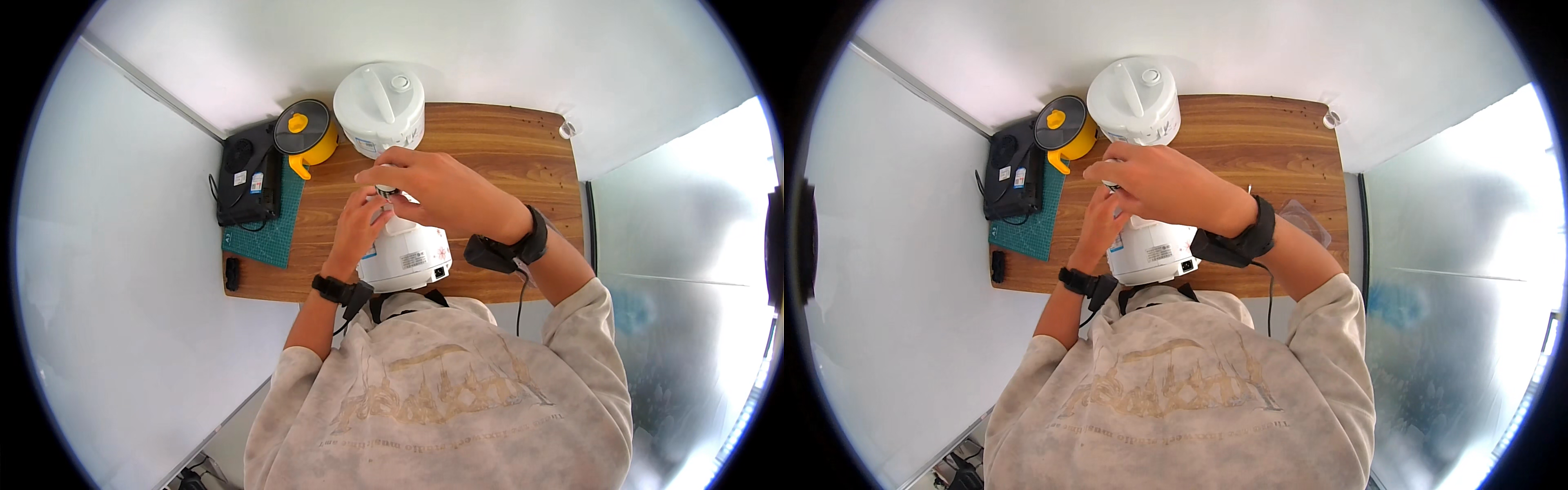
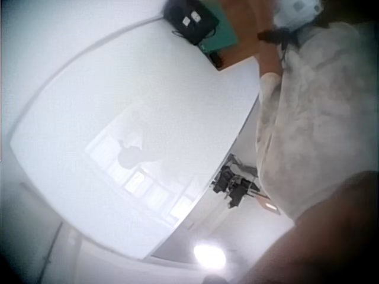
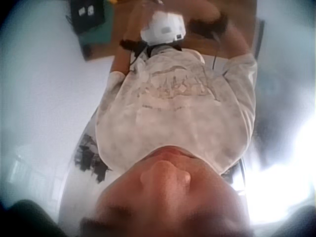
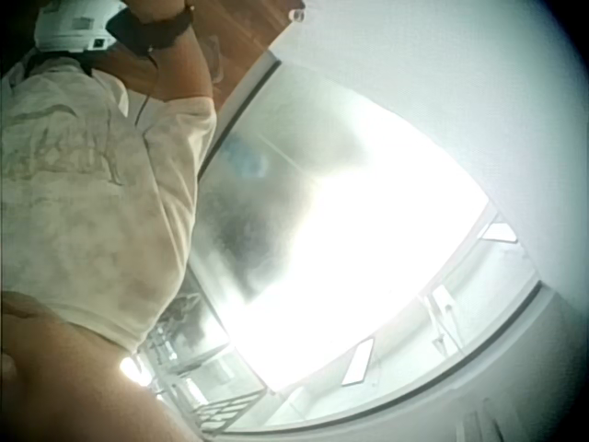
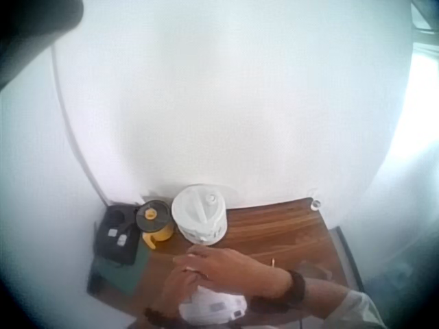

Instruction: The person uses a screwdriver to remove screws from the lid of a white rice cooker, opens the lid, and then removes a central heating element from the inner pot. The person then reassembles the cooker by placing the element back and closing the lid.

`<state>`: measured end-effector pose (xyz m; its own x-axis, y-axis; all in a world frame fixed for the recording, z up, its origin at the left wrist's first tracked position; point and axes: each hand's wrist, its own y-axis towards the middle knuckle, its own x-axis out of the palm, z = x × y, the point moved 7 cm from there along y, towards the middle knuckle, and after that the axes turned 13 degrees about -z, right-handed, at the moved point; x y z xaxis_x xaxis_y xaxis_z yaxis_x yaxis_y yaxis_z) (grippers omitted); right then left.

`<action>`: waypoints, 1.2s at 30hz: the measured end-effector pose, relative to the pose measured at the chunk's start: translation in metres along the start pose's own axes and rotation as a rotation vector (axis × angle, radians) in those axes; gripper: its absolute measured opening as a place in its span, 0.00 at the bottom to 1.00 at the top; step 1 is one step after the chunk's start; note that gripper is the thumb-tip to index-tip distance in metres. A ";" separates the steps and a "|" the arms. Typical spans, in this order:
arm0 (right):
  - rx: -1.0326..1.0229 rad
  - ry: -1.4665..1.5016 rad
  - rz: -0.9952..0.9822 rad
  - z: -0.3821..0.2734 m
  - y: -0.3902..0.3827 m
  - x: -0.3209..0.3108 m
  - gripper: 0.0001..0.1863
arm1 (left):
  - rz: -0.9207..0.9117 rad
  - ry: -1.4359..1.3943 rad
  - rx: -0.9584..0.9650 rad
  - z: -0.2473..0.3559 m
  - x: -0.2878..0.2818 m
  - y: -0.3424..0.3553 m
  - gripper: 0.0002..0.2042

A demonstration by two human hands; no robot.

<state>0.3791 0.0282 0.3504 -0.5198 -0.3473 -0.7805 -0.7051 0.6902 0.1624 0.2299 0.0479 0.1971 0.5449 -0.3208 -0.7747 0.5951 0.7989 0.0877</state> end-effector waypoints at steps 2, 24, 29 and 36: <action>-0.040 -0.040 -0.003 -0.004 0.002 0.002 0.25 | -0.007 0.012 0.002 -0.001 0.001 0.000 0.09; -0.066 -0.132 -0.033 -0.008 0.006 0.007 0.17 | -0.115 -0.048 -0.021 -0.014 0.009 0.004 0.11; -0.029 -0.378 0.090 -0.001 0.010 -0.006 0.15 | -0.121 -0.066 -0.015 -0.011 0.009 0.006 0.12; 0.105 -0.493 0.167 0.003 0.006 -0.015 0.19 | -0.157 -0.074 -0.024 -0.014 0.008 0.007 0.14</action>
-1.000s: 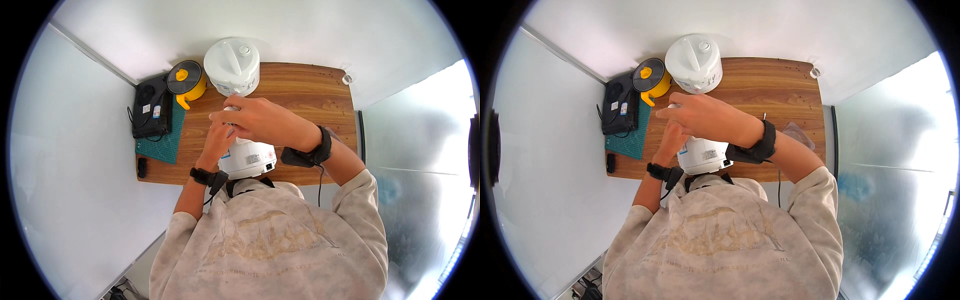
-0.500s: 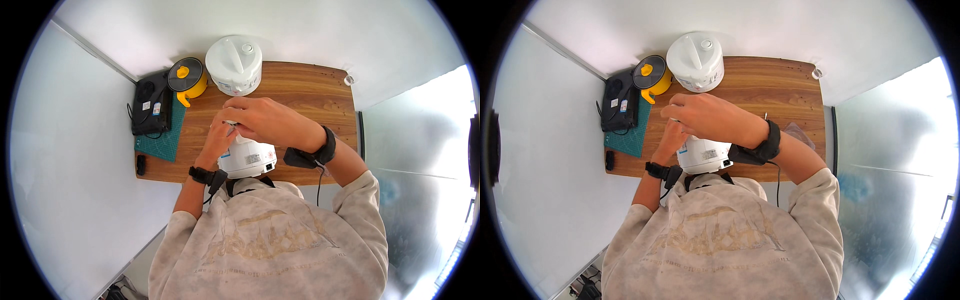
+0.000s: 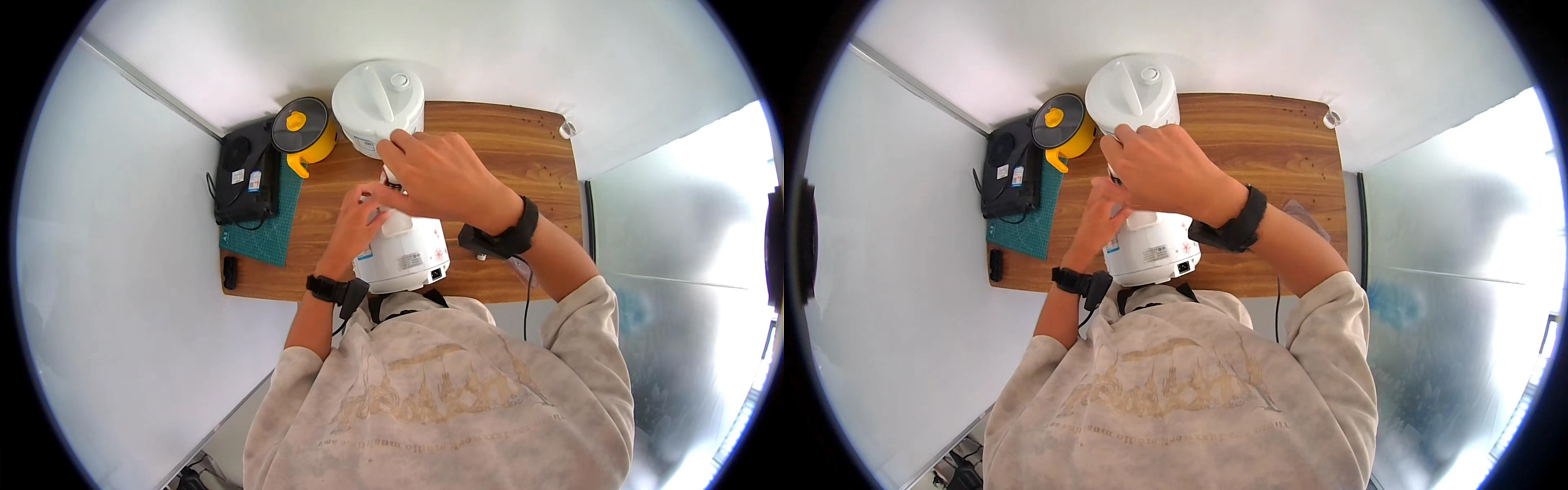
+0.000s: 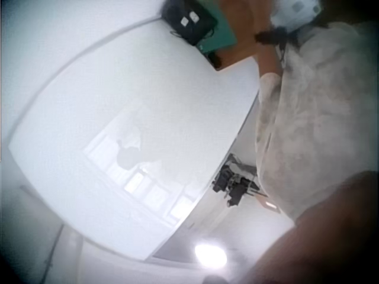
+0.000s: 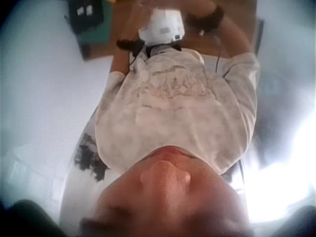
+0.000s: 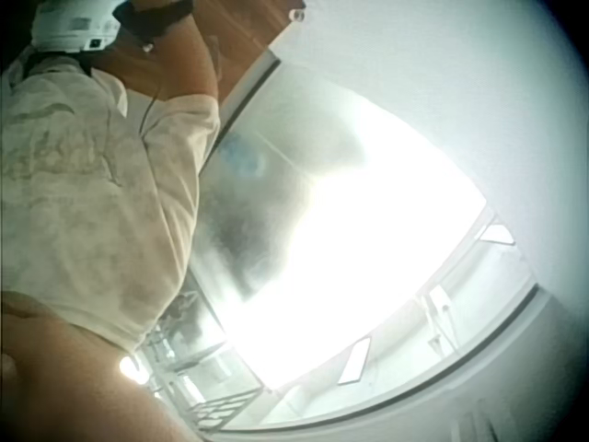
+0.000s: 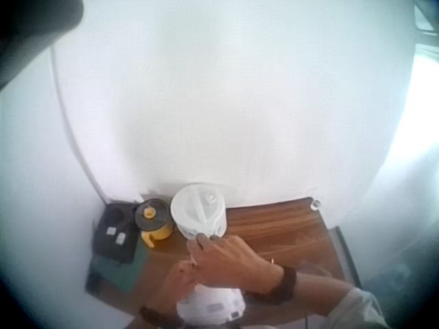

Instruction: The person uses a screwdriver to remove screws from the lid of a white rice cooker, opens the lid, and then removes a central heating element from the inner pot. The person then reassembles the cooker by placing the element back and closing the lid.

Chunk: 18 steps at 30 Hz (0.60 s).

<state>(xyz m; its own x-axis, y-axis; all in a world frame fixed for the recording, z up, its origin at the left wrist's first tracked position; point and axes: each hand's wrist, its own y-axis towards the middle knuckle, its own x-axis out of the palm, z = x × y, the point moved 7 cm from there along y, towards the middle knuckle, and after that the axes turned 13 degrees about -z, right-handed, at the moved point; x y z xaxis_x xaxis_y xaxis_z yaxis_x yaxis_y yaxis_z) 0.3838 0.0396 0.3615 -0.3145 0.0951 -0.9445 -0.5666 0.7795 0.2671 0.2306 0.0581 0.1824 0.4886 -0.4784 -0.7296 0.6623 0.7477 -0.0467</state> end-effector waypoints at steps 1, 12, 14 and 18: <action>-0.031 0.038 0.030 0.000 -0.001 -0.001 0.19 | -0.026 -0.016 -0.015 -0.003 0.001 0.001 0.15; 0.003 0.057 -0.286 0.003 0.001 0.010 0.15 | 0.080 0.139 0.006 0.000 0.007 -0.003 0.17; -0.102 0.126 -0.003 -0.001 0.001 0.000 0.17 | 0.107 0.154 0.025 -0.005 0.010 -0.004 0.16; -0.229 0.254 0.120 -0.010 0.005 0.012 0.20 | 0.177 0.081 0.031 0.005 0.014 -0.006 0.17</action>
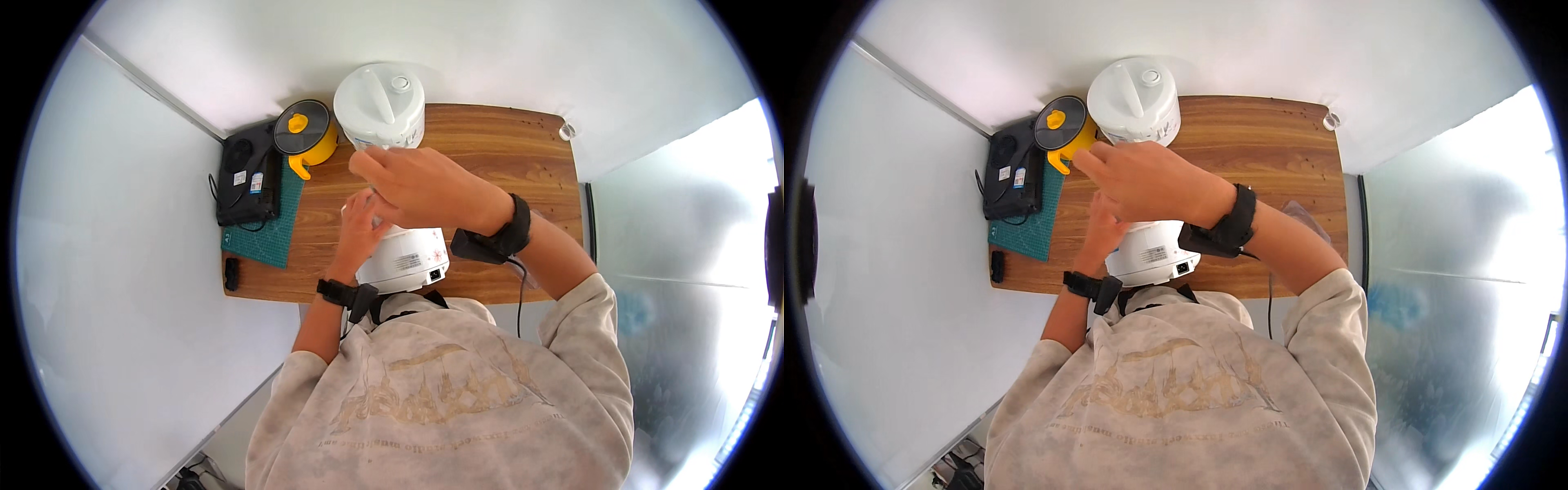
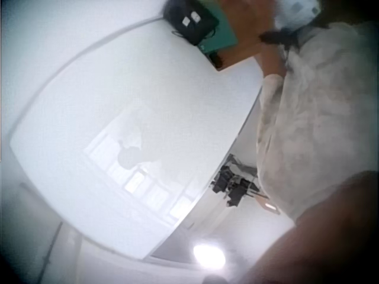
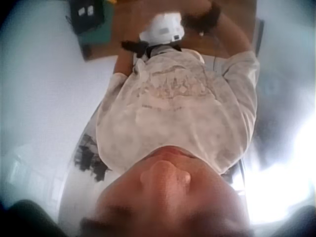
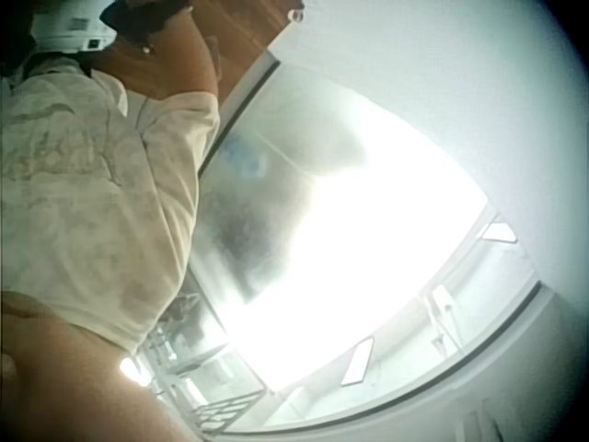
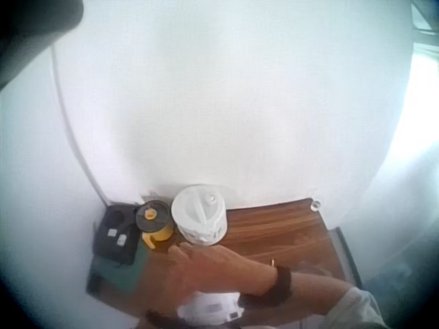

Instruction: The person uses a screwdriver to remove screws from the lid of a white rice cooker, opens the lid, and then removes a central heating element from the inner pot. The person then reassembles the cooker by placing the element back and closing the lid.

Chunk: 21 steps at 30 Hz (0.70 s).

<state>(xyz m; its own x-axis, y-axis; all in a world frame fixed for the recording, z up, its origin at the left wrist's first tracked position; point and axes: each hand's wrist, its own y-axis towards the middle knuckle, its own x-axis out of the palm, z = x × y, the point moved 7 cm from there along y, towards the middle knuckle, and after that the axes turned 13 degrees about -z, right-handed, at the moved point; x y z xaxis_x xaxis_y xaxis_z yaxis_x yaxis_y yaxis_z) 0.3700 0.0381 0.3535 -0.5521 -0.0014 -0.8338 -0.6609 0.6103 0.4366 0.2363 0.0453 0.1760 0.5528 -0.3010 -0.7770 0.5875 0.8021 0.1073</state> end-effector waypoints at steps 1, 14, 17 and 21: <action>0.050 -0.065 -0.078 0.001 0.001 0.005 0.19 | 0.001 -0.034 -0.025 0.001 0.000 0.000 0.18; 0.320 -0.066 -0.357 0.007 0.004 0.000 0.17 | 0.019 0.045 0.020 0.003 0.001 -0.003 0.19; 0.389 -0.127 -0.377 0.007 0.004 -0.003 0.16 | 0.044 0.037 0.002 0.000 0.005 -0.003 0.18; 0.133 -0.095 -0.033 -0.001 0.001 -0.010 0.18 | 0.127 0.049 0.048 0.000 0.008 -0.005 0.16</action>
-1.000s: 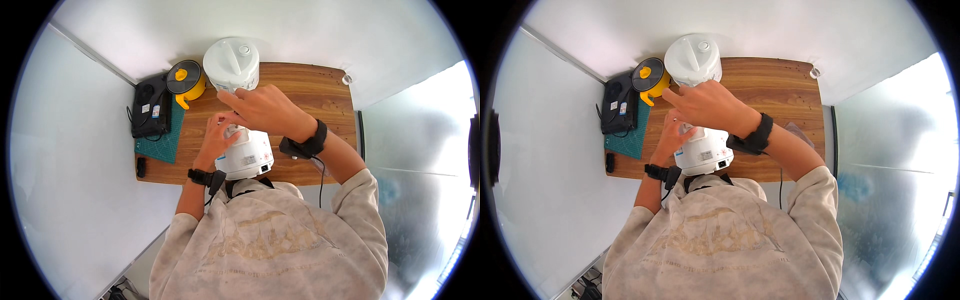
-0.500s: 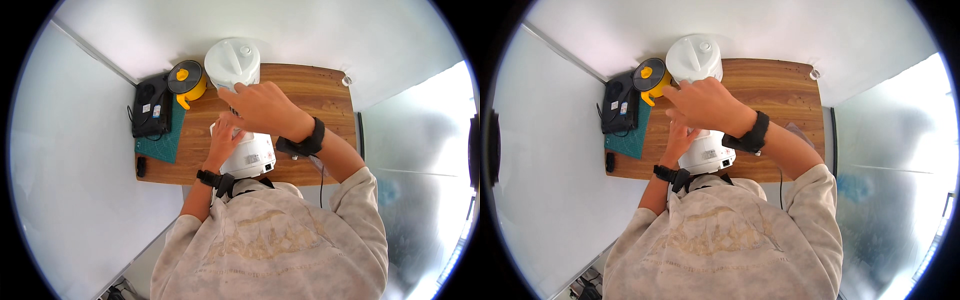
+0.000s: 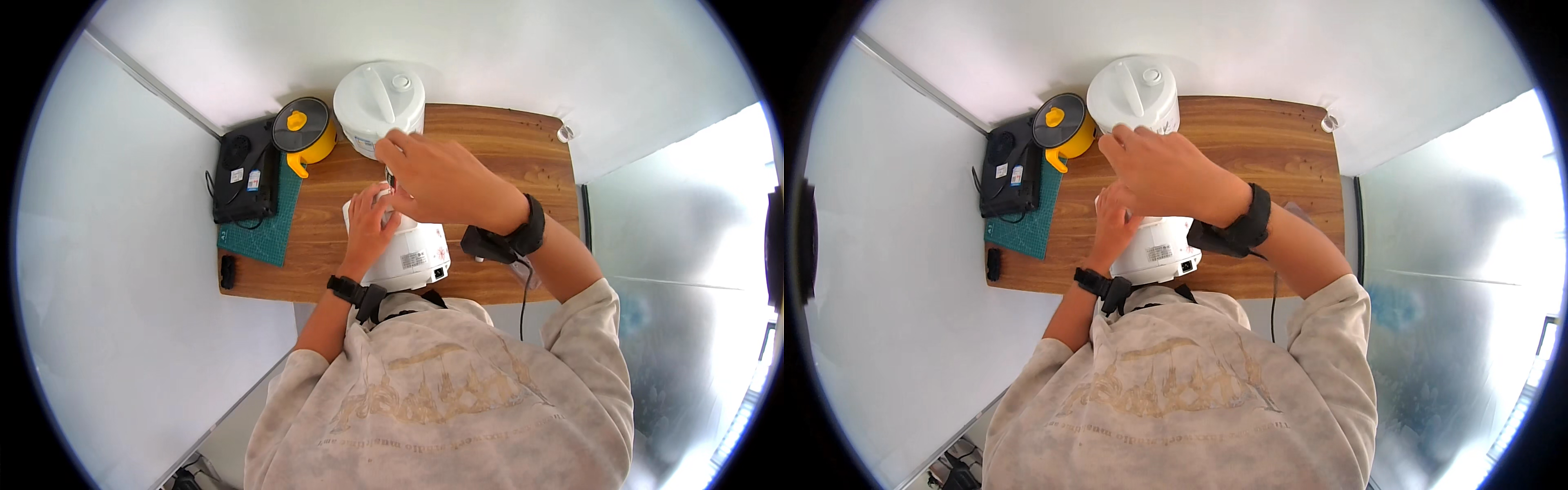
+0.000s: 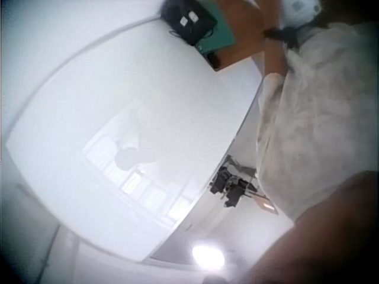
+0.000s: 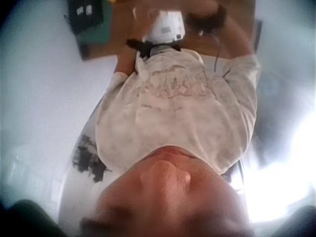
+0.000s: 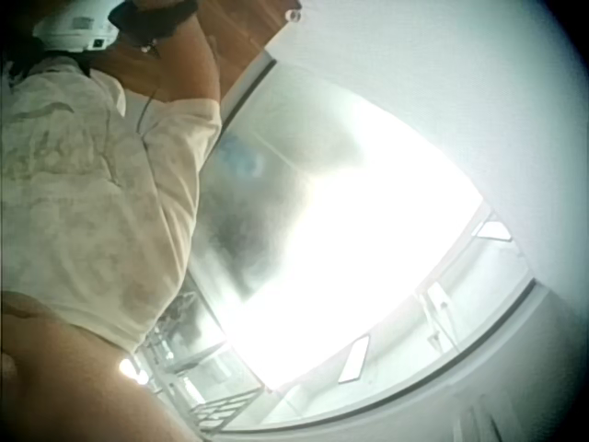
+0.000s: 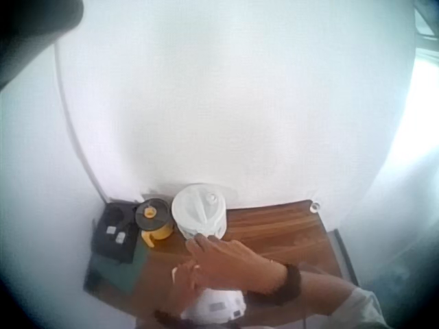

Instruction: The person uses a screwdriver to remove screws from the lid of a white rice cooker, opens the lid, and then removes a central heating element from the inner pot. The person then reassembles the cooker by placing the element back and closing the lid.

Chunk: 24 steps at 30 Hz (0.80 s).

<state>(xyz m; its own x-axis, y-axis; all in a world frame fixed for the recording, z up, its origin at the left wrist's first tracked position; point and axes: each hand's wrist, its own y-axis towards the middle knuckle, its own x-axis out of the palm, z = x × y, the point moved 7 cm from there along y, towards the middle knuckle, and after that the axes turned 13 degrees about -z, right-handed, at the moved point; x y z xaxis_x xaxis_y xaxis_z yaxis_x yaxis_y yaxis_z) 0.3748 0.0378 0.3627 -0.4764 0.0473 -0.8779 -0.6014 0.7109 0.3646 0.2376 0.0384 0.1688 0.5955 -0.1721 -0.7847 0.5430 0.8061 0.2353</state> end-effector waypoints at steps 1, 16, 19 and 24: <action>0.055 0.021 -0.089 0.006 -0.001 0.008 0.19 | 0.006 0.007 0.006 0.000 0.001 0.000 0.16; 0.329 0.065 -0.401 0.016 -0.004 0.015 0.19 | -0.074 0.003 -0.089 0.003 0.000 -0.001 0.14; 0.291 0.038 -0.294 0.012 0.000 0.003 0.18 | -0.046 0.052 -0.057 0.002 0.002 -0.002 0.14; 0.088 0.069 -0.044 0.012 -0.004 0.007 0.18 | -0.044 0.042 -0.049 0.003 0.001 -0.001 0.14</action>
<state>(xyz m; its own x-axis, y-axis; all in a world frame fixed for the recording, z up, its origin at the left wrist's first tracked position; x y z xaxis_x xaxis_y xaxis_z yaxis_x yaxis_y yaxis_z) 0.3818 0.0439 0.3508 -0.4951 -0.0316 -0.8683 -0.5655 0.7704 0.2945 0.2401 0.0357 0.1695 0.5458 -0.1844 -0.8174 0.5374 0.8255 0.1726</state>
